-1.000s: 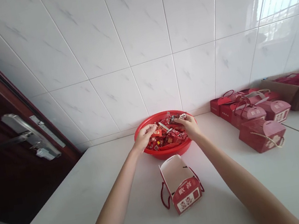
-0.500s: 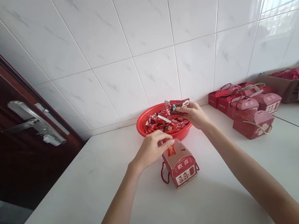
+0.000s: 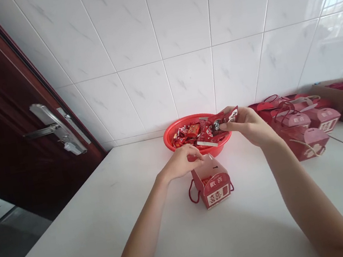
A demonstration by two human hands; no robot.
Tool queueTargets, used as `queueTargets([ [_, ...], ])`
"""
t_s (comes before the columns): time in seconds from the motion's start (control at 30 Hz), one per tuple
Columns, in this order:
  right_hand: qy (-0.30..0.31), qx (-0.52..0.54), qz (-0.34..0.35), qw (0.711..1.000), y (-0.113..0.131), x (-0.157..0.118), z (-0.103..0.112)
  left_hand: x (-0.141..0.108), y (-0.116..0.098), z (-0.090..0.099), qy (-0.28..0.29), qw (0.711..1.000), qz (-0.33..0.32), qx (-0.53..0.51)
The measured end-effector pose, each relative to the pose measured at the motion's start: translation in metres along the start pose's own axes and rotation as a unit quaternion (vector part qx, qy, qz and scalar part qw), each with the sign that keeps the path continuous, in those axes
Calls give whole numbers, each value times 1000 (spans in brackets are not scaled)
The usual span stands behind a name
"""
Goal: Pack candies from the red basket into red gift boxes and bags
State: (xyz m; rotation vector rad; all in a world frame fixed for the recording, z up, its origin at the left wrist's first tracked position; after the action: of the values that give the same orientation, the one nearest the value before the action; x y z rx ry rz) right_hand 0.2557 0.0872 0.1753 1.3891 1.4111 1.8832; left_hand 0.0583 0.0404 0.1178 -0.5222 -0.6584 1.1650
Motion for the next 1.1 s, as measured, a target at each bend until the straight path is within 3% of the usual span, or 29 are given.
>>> queueTargets([
  [0.1, 19, -41, -17, 999, 3, -3, -4, 4, 2, -3, 33, 999, 26, -8],
  [0.2, 34, -83, -26, 996, 5, -6, -6, 11, 4, -1, 3, 999, 44, 27],
  [0.4, 35, -175, 4, 984, 6, -5, -8, 22, 2, 1, -22, 998, -12, 53],
  [0.53, 49, -233, 20, 971, 2, -2, -19, 24, 8, 2, 7, 1000, -23, 18],
  [0.67, 107, -277, 19, 955, -11, -1, -35, 23, 16, 4, 42, 997, 1, -57],
  [0.8, 155, -306, 23, 939, -21, -1, -43, 23, 14, 5, 86, 988, -17, -128],
  [1.1, 112, -265, -7, 958, -27, -1, -45, 24, 21, 5, 92, 984, 5, -151],
])
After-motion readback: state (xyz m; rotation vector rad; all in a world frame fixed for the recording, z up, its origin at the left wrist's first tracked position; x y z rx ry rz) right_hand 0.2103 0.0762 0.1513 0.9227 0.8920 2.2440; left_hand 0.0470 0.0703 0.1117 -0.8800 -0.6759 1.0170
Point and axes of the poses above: each hand's wrist, its own x-axis towards the middle knuckle, its own z-axis out of the back of the hand, y = z × x, the point moved 5 cm from there along x, towards the middle knuckle, and after that the axes turned 3 degrees about -y, right-handed, at the moved point
